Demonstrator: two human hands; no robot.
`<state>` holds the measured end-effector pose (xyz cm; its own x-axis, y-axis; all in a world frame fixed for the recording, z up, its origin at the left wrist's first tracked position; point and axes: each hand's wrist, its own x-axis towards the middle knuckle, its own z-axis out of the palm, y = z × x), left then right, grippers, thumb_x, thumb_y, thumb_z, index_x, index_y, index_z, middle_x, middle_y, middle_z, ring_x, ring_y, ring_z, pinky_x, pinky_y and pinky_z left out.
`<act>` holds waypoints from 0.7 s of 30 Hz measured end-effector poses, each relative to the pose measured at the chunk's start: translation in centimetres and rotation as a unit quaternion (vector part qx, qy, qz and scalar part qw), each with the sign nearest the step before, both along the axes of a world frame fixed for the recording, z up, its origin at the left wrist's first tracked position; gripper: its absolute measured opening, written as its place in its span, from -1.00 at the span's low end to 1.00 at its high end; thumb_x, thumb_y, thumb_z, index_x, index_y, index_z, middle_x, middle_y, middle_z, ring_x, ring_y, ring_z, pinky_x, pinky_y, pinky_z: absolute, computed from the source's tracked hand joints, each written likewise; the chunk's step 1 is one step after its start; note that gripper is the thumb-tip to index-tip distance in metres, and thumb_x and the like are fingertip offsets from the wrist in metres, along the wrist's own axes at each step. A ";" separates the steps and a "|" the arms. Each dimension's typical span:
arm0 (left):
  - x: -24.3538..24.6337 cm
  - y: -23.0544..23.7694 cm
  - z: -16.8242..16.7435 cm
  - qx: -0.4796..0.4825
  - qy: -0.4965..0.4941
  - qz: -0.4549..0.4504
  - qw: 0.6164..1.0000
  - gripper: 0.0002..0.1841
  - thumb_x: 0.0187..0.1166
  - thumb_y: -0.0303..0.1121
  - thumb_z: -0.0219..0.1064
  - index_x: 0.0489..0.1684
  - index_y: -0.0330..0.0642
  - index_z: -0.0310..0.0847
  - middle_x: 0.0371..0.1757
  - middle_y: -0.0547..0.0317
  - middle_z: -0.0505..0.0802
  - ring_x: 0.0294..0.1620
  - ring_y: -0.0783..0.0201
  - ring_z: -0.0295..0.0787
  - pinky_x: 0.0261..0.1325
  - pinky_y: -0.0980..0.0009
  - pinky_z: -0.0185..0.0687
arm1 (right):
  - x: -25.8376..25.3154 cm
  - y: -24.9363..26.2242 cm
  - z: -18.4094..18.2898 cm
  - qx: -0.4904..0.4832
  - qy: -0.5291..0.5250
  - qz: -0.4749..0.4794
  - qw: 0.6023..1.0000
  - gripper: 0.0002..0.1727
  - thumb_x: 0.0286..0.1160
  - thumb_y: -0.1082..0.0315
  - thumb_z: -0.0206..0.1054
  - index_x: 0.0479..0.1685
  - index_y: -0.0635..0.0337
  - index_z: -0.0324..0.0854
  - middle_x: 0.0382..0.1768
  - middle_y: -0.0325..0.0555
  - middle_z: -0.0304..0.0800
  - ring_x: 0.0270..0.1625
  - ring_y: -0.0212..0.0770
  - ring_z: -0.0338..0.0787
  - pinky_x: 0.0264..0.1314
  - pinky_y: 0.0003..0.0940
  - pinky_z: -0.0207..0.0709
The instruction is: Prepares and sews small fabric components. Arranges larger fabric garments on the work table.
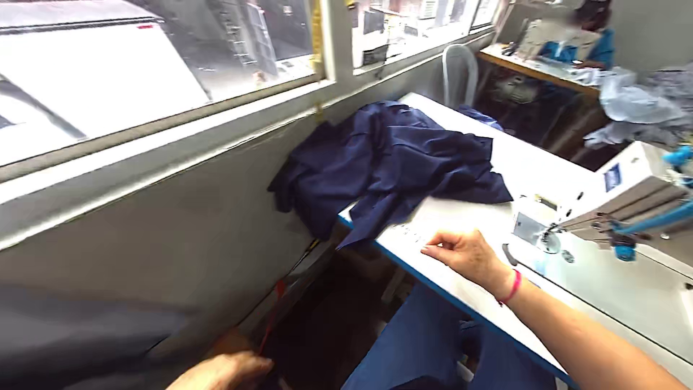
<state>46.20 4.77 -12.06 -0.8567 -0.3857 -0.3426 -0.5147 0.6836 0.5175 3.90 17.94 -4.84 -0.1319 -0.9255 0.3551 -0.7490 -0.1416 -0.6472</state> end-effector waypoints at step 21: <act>-28.7 -14.8 25.0 -0.377 0.550 0.016 0.745 -0.60 0.82 -0.17 0.10 0.18 -0.44 0.51 0.05 -0.13 0.75 0.10 0.26 0.73 0.21 0.27 0.66 | -11.8 -5.4 3.2 -0.052 -0.163 -0.333 0.927 -0.50 0.75 0.38 0.12 0.59 0.45 0.42 0.71 0.34 0.28 0.65 0.18 0.46 0.59 0.06 0.42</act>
